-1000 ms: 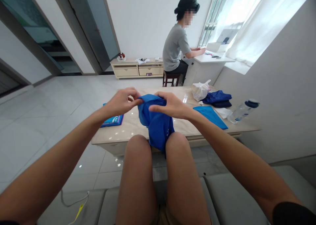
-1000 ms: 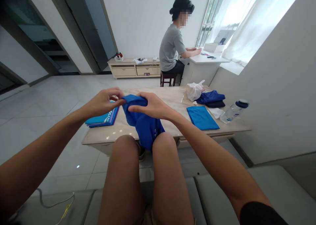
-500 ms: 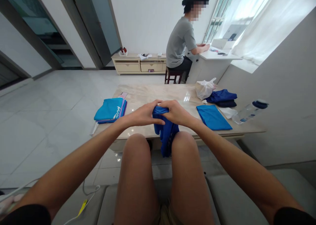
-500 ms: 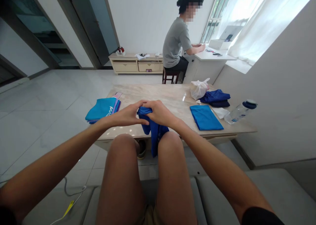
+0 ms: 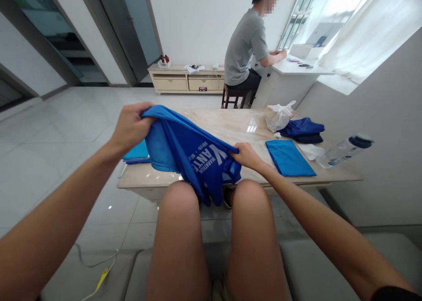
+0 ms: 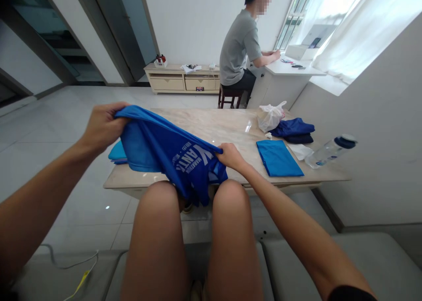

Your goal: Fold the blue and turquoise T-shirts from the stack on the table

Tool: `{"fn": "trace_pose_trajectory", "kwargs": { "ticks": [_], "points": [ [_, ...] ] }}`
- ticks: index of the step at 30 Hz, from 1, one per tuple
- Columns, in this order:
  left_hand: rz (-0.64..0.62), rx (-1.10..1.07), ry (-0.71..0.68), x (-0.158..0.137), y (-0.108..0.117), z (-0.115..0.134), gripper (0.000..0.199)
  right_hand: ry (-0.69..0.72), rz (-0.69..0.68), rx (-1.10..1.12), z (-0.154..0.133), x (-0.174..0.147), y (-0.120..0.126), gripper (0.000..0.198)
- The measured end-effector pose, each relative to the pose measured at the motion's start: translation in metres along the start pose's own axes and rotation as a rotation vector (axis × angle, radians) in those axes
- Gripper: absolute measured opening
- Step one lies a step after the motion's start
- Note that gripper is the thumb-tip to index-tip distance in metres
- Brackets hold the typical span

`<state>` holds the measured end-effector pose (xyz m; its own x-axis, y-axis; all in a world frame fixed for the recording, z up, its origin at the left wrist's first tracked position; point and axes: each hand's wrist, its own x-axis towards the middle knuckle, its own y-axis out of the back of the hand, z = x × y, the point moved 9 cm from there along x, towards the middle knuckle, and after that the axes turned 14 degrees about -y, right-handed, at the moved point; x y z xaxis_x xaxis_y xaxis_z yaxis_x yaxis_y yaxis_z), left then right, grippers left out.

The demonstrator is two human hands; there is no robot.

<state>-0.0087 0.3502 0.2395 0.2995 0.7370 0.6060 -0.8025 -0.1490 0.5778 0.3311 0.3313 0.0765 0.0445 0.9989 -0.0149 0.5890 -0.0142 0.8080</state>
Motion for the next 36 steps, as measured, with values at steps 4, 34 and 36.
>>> {"fn": "trace_pose_trajectory", "kwargs": {
  "ticks": [4, 34, 36],
  "points": [
    [0.085, 0.140, 0.050, 0.005, 0.047, -0.031, 0.023, 0.132, 0.125, 0.156, -0.006, 0.004, 0.055, 0.024],
    [-0.463, -0.486, -0.044, -0.011, -0.193, 0.007, 0.061, 0.349, -0.154, 0.207, -0.116, 0.004, 0.048, 0.048],
    [-0.475, -0.525, -0.019, -0.010, -0.205, 0.005, 0.040, 0.302, -0.125, 0.282, -0.103, 0.009, 0.048, 0.048]
  ]
}}
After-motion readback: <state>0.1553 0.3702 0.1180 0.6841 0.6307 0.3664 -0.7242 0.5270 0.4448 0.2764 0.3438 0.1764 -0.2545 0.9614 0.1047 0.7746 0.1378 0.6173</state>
